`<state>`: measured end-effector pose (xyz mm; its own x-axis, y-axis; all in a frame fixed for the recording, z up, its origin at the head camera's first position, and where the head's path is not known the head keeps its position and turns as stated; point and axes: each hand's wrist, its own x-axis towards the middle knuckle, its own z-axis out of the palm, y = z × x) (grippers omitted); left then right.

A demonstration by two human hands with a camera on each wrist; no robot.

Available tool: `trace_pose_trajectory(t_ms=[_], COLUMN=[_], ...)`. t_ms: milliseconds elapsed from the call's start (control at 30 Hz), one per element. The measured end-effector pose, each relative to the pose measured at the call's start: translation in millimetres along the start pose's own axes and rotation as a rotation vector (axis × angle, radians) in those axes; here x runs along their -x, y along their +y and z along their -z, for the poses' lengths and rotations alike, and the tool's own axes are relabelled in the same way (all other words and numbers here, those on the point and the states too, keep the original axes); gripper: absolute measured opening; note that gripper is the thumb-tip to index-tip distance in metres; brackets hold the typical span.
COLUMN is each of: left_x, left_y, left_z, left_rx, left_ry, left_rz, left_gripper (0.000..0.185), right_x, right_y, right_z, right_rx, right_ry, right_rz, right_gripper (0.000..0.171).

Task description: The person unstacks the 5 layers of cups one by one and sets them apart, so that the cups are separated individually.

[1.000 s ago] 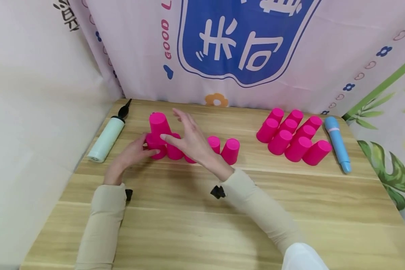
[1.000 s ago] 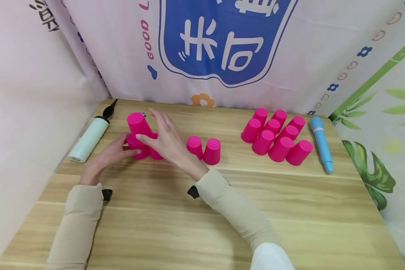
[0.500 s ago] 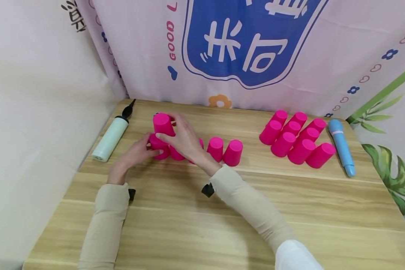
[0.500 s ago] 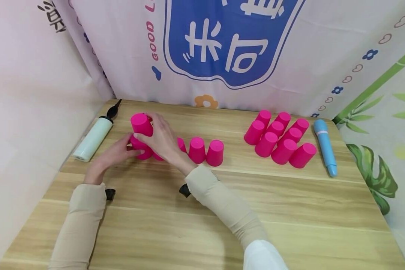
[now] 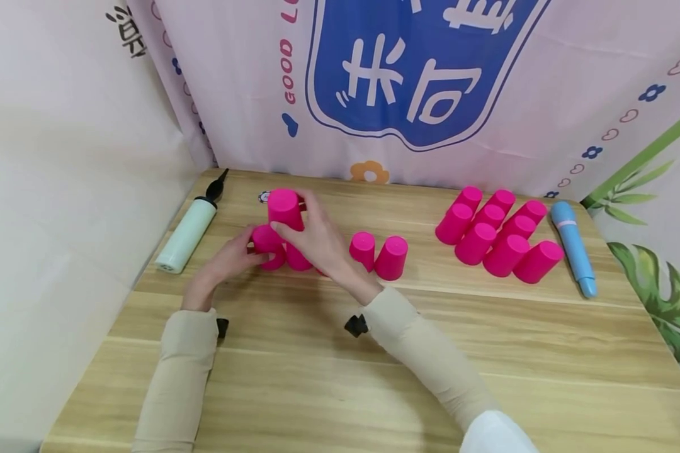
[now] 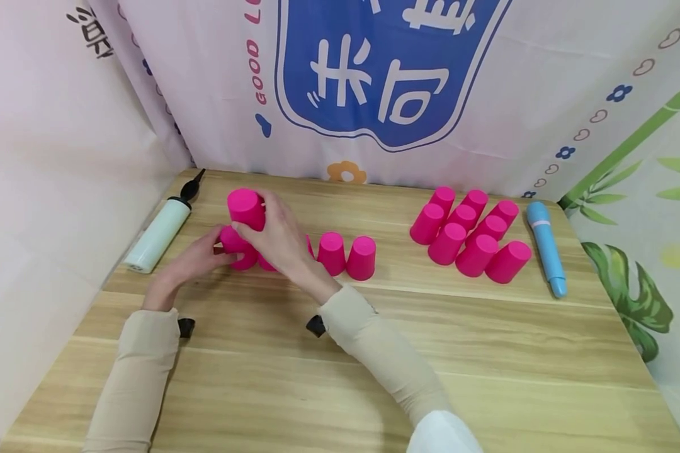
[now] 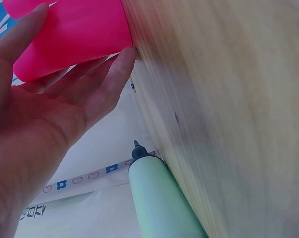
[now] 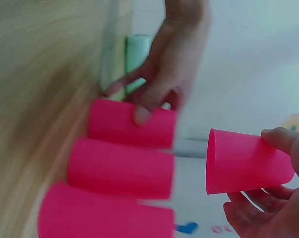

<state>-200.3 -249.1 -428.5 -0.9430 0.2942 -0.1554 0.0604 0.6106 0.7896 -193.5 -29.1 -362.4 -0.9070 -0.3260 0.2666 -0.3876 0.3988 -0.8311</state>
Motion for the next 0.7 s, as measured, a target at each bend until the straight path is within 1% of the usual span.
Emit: trace_pose_trajectory(t_ms=[33, 100, 233, 333, 433, 533, 600, 700], left_x=[-0.1, -0.3, 0.0, 0.8, 1.0, 0.4, 0.3, 0.7], left_y=[0.1, 1.0, 2.2, 2.6, 2.1, 1.4, 1.3, 1.8], left_z=[-0.4, -1.5, -3.8, -4.1, -3.5, -2.6, -1.9, -1.2], left_rx=[-0.004, -0.009, -0.014, -0.016, -0.019, -0.024, -0.023, -0.028], left_ry=[0.001, 0.005, 0.010, 0.007, 0.006, 0.004, 0.004, 0.006], left_rz=[0.008, 0.018, 0.021, 0.022, 0.021, 0.022, 0.022, 0.031], left_gripper=[0.068, 0.068, 0.067, 0.066, 0.065, 0.065, 0.065, 0.066], right_x=[4, 12, 32, 48, 64, 78, 87, 97], right_y=[-1, 1, 13, 28, 42, 55, 65, 80], right_z=[7, 24, 64, 100, 135, 165, 180, 194], right_rx=[-0.007, -0.006, 0.048, 0.089, 0.124, 0.146, 0.171, 0.225], right_ry=[0.018, 0.075, 0.237, 0.370, 0.494, 0.575, 0.596, 0.582], right_rz=[0.011, 0.066, 0.175, 0.189, 0.145, 0.082, 0.023, -0.080], right_gripper=[0.063, 0.062, 0.060, 0.059, 0.059, 0.060, 0.060, 0.062])
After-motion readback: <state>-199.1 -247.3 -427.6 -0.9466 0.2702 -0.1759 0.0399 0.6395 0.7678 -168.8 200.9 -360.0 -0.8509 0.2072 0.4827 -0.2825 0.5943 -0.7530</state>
